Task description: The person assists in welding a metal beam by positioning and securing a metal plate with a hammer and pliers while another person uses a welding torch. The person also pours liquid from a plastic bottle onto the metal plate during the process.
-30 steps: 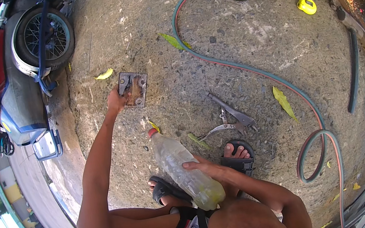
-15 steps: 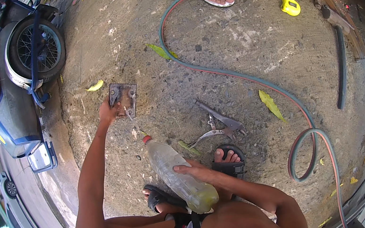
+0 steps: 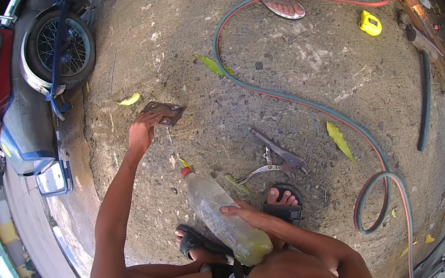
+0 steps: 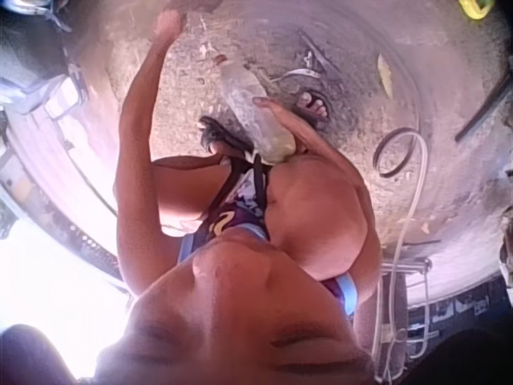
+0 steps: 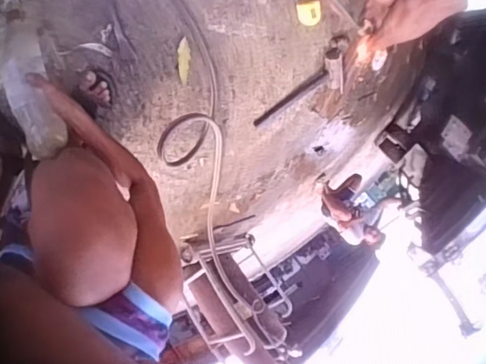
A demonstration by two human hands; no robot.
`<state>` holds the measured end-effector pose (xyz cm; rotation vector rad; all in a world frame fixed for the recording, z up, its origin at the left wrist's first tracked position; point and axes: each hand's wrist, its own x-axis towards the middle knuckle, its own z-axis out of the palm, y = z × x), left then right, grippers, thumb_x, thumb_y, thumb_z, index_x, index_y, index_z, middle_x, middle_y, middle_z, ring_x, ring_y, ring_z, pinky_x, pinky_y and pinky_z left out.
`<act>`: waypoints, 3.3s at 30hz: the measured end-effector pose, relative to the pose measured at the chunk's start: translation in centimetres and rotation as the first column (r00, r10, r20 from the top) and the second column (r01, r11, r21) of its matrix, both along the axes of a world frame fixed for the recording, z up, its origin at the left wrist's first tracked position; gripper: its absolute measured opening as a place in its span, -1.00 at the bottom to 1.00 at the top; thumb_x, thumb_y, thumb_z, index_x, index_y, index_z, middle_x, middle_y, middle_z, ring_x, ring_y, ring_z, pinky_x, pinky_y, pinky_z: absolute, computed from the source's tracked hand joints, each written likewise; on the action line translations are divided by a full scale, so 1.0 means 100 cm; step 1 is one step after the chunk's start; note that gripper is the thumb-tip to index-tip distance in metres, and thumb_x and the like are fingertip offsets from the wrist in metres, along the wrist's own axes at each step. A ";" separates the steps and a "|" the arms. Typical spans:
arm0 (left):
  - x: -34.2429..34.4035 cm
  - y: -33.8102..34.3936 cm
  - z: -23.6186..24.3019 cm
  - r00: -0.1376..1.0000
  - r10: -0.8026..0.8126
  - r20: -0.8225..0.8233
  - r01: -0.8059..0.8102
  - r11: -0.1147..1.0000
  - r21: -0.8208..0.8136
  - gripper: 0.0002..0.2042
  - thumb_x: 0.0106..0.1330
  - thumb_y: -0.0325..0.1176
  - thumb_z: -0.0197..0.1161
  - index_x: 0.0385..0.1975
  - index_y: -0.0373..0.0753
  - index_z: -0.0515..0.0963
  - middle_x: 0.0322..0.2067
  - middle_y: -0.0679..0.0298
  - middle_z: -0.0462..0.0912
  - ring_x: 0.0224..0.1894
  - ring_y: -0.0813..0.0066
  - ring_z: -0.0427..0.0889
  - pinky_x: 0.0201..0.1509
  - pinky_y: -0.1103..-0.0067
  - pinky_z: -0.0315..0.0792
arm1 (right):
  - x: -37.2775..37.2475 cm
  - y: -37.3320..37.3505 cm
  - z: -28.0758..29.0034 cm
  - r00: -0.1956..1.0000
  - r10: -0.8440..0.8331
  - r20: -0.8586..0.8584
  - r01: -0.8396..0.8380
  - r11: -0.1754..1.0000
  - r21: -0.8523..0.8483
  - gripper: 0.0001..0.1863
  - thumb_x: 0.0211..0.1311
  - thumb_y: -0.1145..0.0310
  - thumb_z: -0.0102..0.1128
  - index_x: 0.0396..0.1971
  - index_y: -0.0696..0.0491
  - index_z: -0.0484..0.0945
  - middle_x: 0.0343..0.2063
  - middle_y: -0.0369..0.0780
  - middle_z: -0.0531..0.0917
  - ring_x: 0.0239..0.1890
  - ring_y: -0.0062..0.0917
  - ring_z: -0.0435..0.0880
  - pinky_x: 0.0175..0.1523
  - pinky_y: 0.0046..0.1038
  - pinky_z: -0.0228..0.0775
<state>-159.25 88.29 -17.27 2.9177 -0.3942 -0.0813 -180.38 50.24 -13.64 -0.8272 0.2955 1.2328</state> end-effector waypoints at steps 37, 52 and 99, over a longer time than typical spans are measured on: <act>0.049 0.002 -0.066 0.888 -0.102 -0.449 0.265 0.911 0.317 0.61 -0.70 -0.06 0.80 0.58 0.05 -0.16 0.47 -0.18 0.01 0.47 -0.37 0.10 0.53 -0.07 0.09 | -0.022 0.012 -0.005 0.988 -0.140 0.072 0.145 0.986 -0.083 -0.01 0.27 -0.43 0.10 0.42 0.10 0.34 0.19 -0.09 0.53 0.16 -0.33 0.52 0.25 -0.32 0.32; 0.050 -0.132 -0.056 0.786 0.053 -0.615 -0.605 0.263 -0.751 -0.18 0.02 0.00 0.61 0.20 -0.32 0.36 -0.20 0.28 0.56 -0.21 0.34 0.63 -0.15 0.38 0.52 | -0.005 -0.018 0.033 0.974 -0.164 0.156 0.200 0.945 -0.257 0.00 0.32 -0.37 0.12 0.46 0.16 0.24 0.24 -0.05 0.46 0.23 -0.32 0.46 0.31 -0.35 0.29; 0.023 -0.156 0.009 0.259 -0.680 -0.686 -0.929 0.018 -0.369 -0.28 0.27 0.45 -0.08 0.23 0.04 0.45 -0.15 0.03 0.66 -0.42 0.15 0.59 -0.36 0.23 0.48 | -0.013 -0.008 0.052 0.955 -0.184 0.234 0.230 0.955 -0.188 -0.13 0.41 -0.15 0.19 0.42 0.24 0.24 0.24 -0.07 0.50 0.27 -0.38 0.47 0.35 -0.36 0.30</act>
